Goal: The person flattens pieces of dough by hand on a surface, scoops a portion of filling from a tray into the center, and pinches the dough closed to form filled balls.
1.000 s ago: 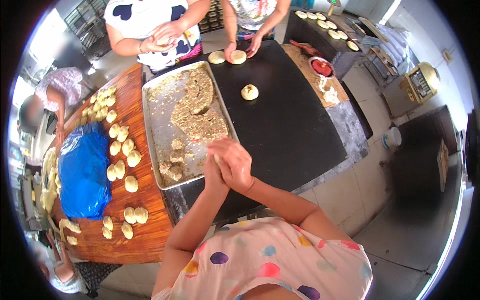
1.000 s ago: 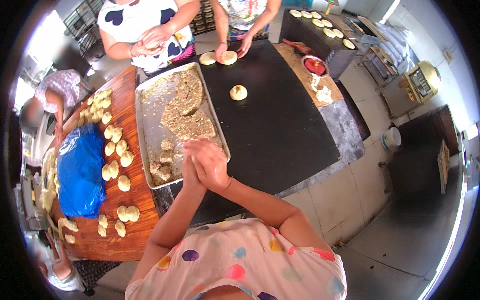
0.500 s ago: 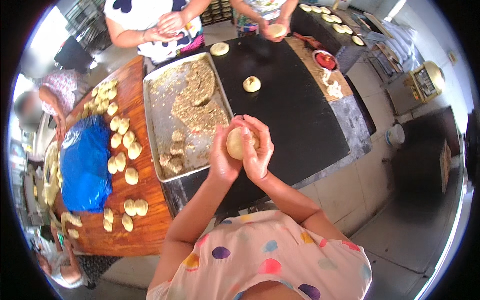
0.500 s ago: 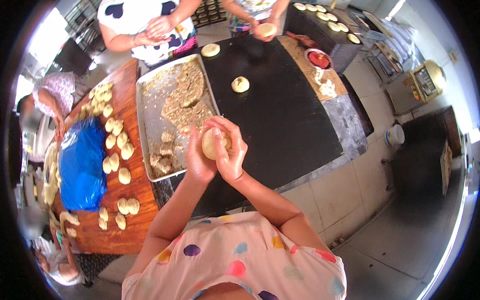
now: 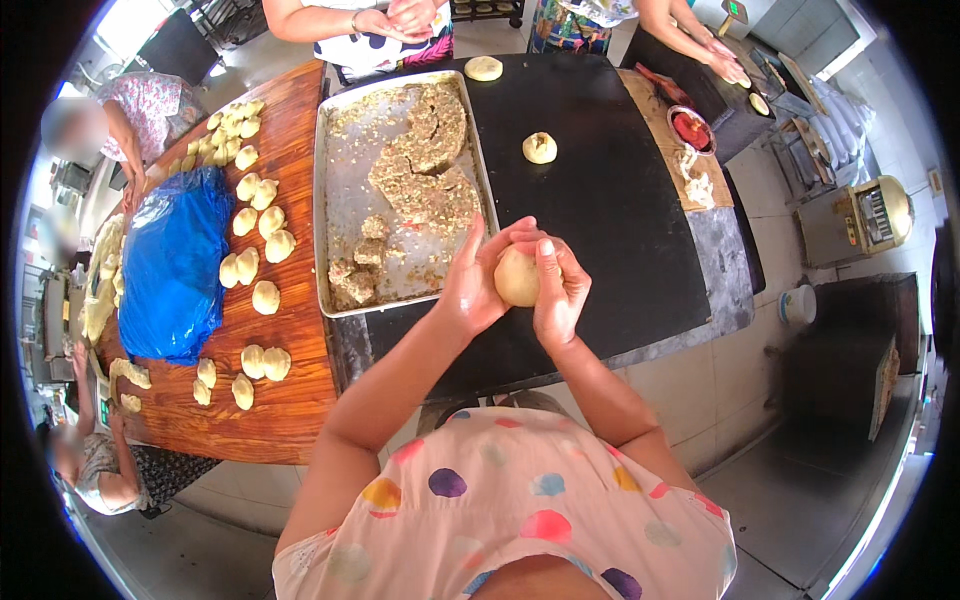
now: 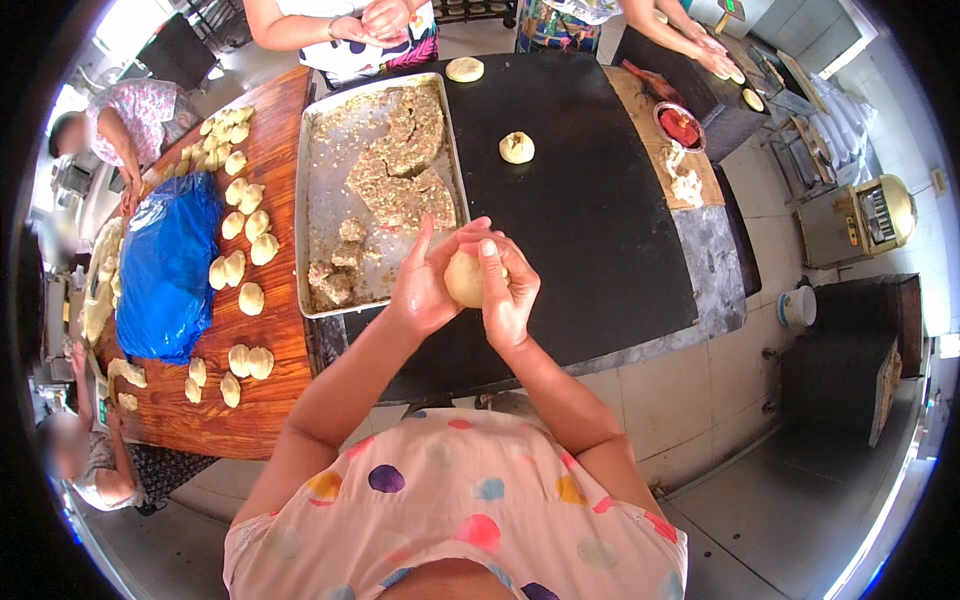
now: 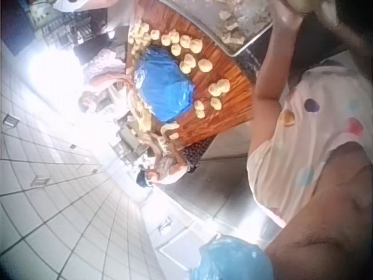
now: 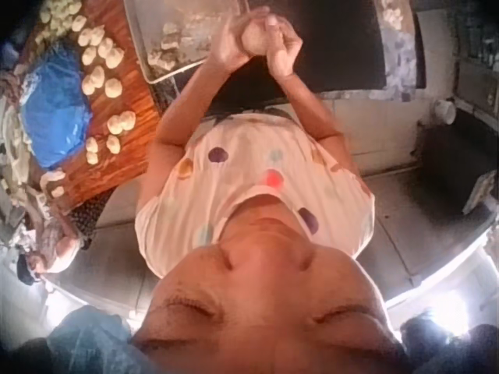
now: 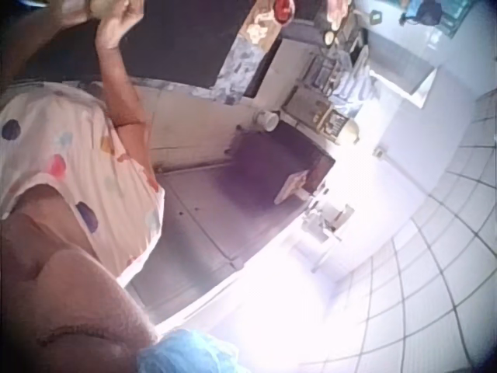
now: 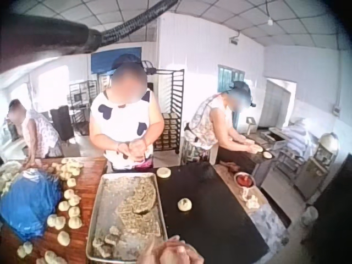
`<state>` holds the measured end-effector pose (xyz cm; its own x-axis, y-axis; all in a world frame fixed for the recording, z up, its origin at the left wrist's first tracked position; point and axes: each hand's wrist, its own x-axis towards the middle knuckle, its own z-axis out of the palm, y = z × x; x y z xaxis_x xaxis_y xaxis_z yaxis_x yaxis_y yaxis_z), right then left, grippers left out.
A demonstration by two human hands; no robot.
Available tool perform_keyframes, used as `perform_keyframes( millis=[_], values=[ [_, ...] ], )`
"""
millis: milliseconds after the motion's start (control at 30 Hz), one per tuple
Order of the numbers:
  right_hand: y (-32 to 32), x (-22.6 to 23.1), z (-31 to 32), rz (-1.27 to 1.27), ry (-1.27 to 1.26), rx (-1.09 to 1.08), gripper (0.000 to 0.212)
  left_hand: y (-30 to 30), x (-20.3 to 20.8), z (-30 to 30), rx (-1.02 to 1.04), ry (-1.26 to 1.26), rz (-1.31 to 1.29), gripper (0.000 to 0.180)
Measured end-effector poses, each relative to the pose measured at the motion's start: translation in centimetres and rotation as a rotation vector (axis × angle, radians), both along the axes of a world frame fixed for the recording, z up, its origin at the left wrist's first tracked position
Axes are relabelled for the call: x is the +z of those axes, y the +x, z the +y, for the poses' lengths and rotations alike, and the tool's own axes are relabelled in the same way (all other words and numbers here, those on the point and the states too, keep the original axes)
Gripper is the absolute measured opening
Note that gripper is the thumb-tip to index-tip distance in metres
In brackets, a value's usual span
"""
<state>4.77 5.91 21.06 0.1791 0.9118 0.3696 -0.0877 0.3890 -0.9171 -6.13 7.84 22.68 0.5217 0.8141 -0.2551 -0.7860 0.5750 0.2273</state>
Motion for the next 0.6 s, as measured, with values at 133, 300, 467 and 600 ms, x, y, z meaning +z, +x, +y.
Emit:
perform_keyframes(
  millis=[133, 300, 467, 600],
  values=[
    [-1.0, -1.4, -0.2, -0.351, 0.309, -0.073, 0.02, 0.2, -7.4, 0.0, 0.072, 0.006, 0.218, 0.05],
    [-0.9, -3.9, -0.7, 0.194, -0.14, -0.086, 0.027, 1.9, -5.2, -1.0, 0.122, -0.072, 0.541, 0.048],
    [6.4, -5.8, 3.9, 1.39, -0.712, 0.103, 0.023, -0.5, -3.6, -0.8, -0.14, -0.082, 0.246, 0.066],
    [8.9, -7.4, 4.7, 1.28, -0.655, 0.053, 0.019, -6.3, -9.2, -3.6, 0.115, -0.274, 0.527, 0.046]
  ],
)
